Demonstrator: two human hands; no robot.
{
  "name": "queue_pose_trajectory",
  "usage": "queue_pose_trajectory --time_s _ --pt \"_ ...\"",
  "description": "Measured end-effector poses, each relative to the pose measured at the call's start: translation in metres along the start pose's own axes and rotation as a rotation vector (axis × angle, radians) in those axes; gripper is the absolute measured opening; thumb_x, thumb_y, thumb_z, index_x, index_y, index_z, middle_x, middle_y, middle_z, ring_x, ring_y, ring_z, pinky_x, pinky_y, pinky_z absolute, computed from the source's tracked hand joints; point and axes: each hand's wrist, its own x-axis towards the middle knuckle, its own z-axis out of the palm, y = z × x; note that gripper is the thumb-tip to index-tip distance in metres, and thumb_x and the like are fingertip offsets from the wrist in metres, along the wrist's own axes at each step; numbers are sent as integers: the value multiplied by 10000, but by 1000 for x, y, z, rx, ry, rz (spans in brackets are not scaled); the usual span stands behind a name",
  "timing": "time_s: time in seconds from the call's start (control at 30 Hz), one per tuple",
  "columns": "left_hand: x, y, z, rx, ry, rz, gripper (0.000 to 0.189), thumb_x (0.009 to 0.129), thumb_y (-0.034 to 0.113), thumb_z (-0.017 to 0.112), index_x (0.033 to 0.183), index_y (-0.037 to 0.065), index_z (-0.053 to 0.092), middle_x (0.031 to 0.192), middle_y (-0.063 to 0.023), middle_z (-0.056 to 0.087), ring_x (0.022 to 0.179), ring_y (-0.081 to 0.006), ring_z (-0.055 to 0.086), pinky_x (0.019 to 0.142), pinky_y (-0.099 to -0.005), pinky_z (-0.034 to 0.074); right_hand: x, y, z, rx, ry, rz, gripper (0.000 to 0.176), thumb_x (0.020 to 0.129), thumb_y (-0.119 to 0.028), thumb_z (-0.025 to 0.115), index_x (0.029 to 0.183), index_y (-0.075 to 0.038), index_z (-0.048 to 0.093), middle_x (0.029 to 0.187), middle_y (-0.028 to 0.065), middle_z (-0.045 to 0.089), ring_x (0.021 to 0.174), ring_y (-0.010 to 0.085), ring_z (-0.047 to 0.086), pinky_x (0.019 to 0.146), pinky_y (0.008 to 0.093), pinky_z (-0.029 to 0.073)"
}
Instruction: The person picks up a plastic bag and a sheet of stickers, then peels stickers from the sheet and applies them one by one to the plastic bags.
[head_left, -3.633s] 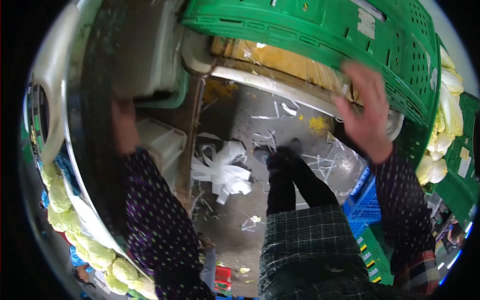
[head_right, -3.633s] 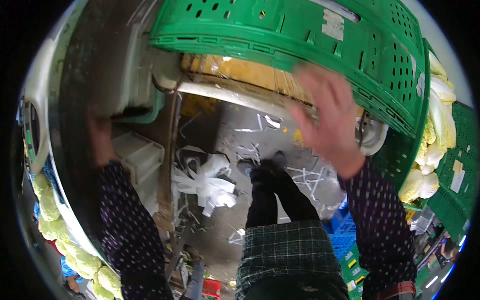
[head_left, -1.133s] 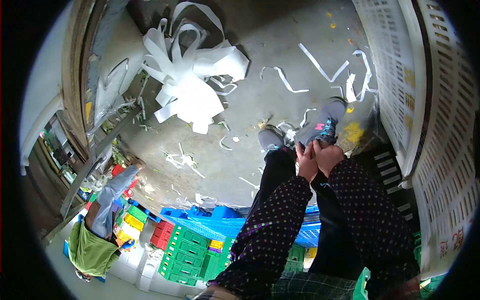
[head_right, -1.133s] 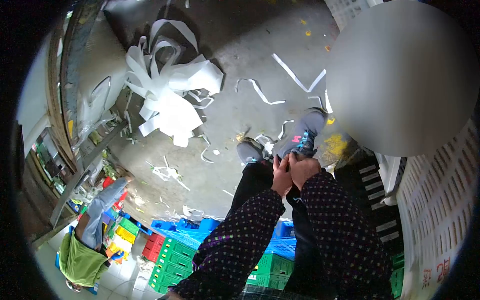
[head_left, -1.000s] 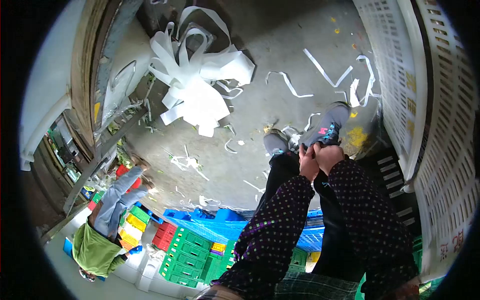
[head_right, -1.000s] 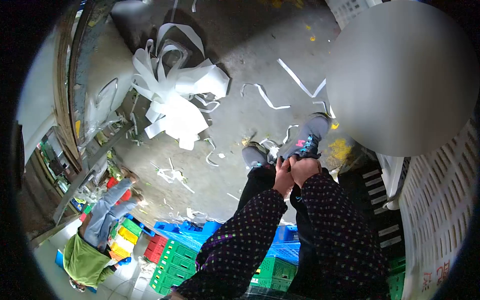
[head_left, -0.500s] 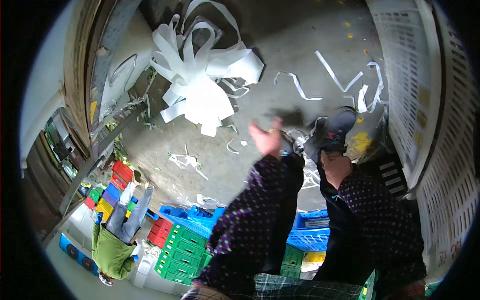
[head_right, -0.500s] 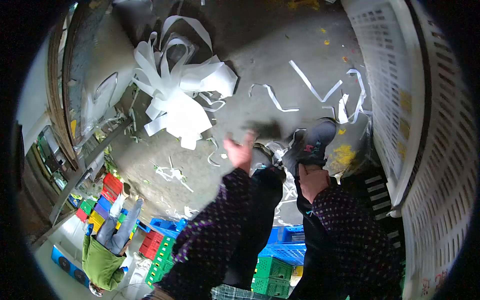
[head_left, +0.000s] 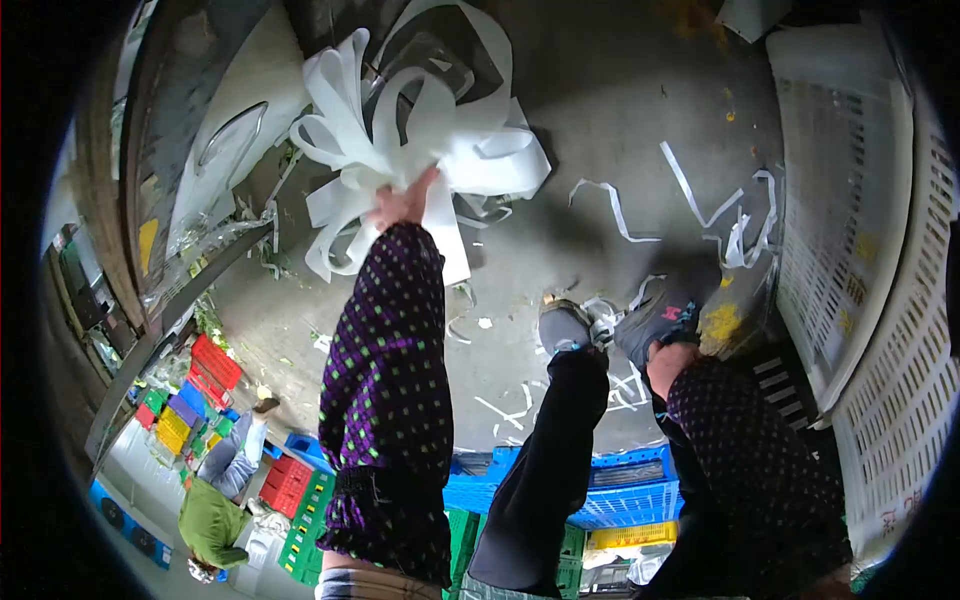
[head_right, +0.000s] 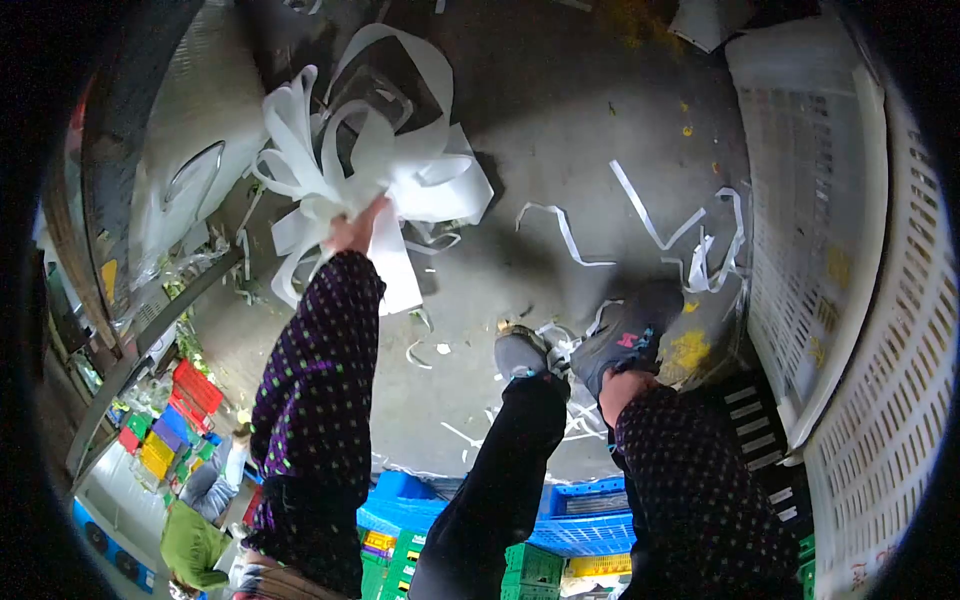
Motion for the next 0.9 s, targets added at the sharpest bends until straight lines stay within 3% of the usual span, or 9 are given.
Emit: queue_pose_trajectory --time_s 0.07,0.13,0.2,0.3,0.4,0.43,0.57,0.73,0.9 --pt "-1 -28 14 -45 -116 82 1075 537 645 758 1351 28 422 1438 -285 268 1301 -462 264 1077 -521 235 -9 1 14 63 2 -1 439 858 -210 466 1238 12 468 882 133 682 749 312 655 608 487 467" --pt "-56 -25 25 -53 36 -65 849 671 520 708 1304 6 473 1362 -233 353 1206 -439 385 1042 -458 311 -16 -1 51 188 563 18 453 862 -201 458 1263 12 462 873 127 677 782 297 649 610 468 473" --pt "-82 -40 42 -204 194 128 742 694 426 693 1267 -7 503 1265 -234 395 1166 -427 414 1006 -468 348 -15 0 47 -43 563 -38 467 881 -192 446 1301 13 445 938 150 665 761 301 653 558 501 477" --pt "-101 -39 33 10 131 125 724 669 295 706 1267 -28 457 1182 -248 429 1117 -405 457 968 -466 381 -5 1 -8 7 -47 -49 483 882 -183 443 1318 22 415 874 128 680 779 288 662 568 483 483" --pt "-93 -31 25 -348 169 30 882 637 308 741 1342 -35 338 1205 -256 432 1143 -411 445 967 -463 383 -3 -4 4 -136 13 -88 481 875 -184 443 1308 25 420 859 112 687 780 288 663 563 459 493" --pt "-98 -16 12 -454 103 -38 1052 627 352 769 1406 -47 185 1293 -275 374 1193 -413 417 996 -441 369 -2 0 7 299 118 81 444 869 -197 456 1251 26 490 890 150 684 790 280 669 621 433 497" --pt "-90 44 3 -482 -19 -44 1286 578 538 787 1436 -46 28 1401 -288 222 1274 -444 316 1058 -488 290 -10 3 15 0 238 -66 440 847 -183 465 1240 11 496 834 109 691 770 297 663 549 436 496" --pt "-82 93 -4 -287 -69 -277 1163 567 521 794 1375 -27 162 1364 -268 221 1236 -473 331 1011 -539 316 -3 5 8 -18 166 -97 311 862 -174 445 1086 0 573 717 124 673 671 299 664 565 441 489" --pt "-80 61 19 -102 140 28 938 622 455 766 1293 -46 344 1275 -284 359 1174 -444 393 992 -544 334 -5 11 13 118 143 -73 325 932 -209 362 982 -4 610 763 176 676 695 337 664 592 464 498"
